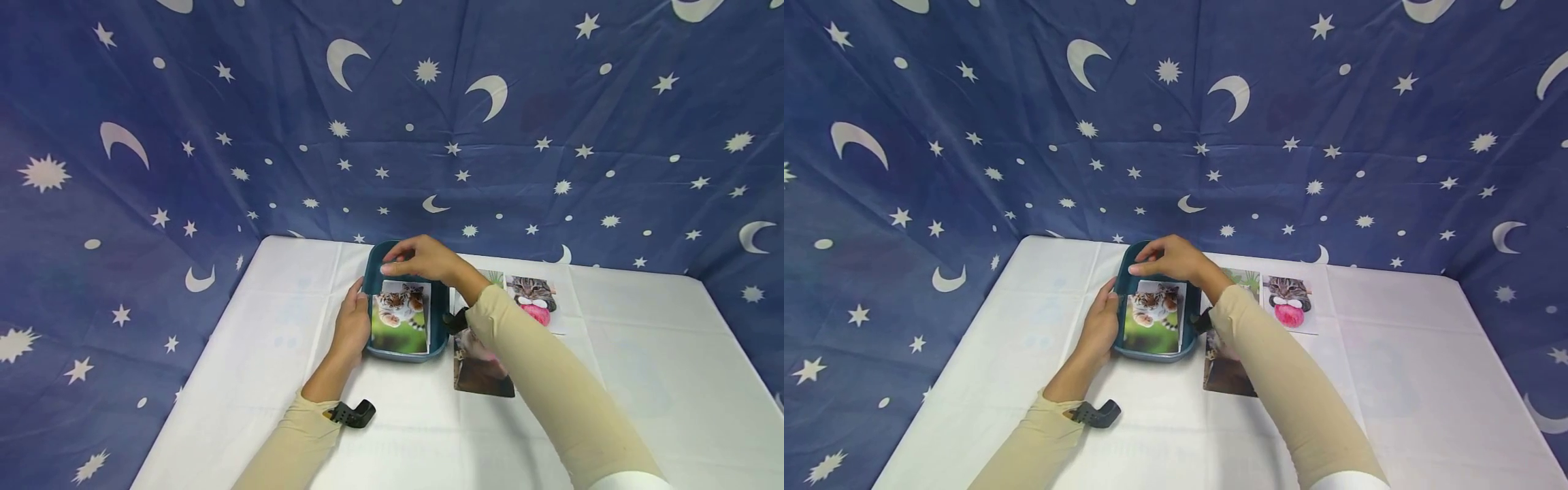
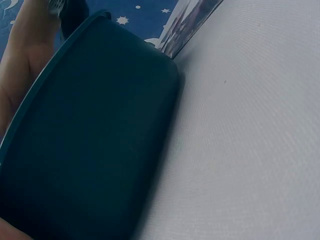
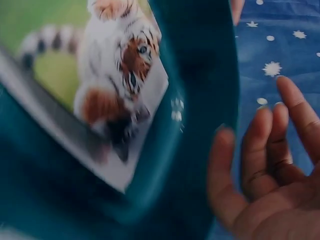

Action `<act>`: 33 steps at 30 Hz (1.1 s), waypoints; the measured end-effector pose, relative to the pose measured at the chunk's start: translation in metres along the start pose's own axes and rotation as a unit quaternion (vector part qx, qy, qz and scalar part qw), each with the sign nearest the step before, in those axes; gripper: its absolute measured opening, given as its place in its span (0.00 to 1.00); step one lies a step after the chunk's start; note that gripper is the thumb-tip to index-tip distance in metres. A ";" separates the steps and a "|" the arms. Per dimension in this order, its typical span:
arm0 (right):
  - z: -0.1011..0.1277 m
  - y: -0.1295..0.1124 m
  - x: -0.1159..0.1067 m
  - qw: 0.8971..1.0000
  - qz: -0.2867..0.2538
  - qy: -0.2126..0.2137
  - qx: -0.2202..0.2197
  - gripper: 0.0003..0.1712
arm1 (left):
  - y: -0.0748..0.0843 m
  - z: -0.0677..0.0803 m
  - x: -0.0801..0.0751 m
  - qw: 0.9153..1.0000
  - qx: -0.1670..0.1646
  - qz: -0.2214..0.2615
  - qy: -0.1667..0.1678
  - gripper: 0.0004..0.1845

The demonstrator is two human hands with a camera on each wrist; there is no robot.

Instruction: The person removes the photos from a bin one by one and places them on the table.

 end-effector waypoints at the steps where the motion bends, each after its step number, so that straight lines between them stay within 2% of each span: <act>1: -0.004 0.002 0.004 1.000 -0.001 -0.003 0.007 0.22 | 0.000 0.000 0.000 1.000 0.001 -0.001 -0.002 0.27; 5: -0.011 0.012 0.018 0.998 0.020 -0.021 0.047 0.20 | 0.002 0.001 0.001 1.000 0.003 -0.003 -0.007 0.27; 8: -0.013 0.020 0.025 0.994 0.067 -0.032 0.075 0.22 | 0.002 0.001 0.001 1.000 0.004 -0.006 -0.006 0.27; 13: -0.014 0.027 0.029 0.980 0.171 -0.030 0.097 0.22 | 0.002 0.001 0.002 1.000 0.003 -0.013 -0.004 0.27; 18: -0.015 0.030 0.032 0.967 0.232 -0.039 0.097 0.17 | 0.002 0.001 -0.001 1.000 -0.002 -0.019 0.005 0.27; 27: -0.015 0.030 0.032 0.964 0.244 -0.024 0.103 0.11 | -0.001 -0.001 -0.001 1.000 -0.002 -0.017 0.002 0.27; 33: -0.013 0.027 0.031 0.966 0.238 -0.016 0.100 0.09 | 0.000 -0.002 0.000 1.000 0.003 -0.017 0.002 0.27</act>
Point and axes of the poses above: each hand's wrist, its own z-axis away from the middle knuckle, its own x-axis out of the palm, y = z × x, the point moved 10 cm from there along -z, towards the middle knuckle, and after that the axes turned 1 degree about -y, right-handed, at the moved point
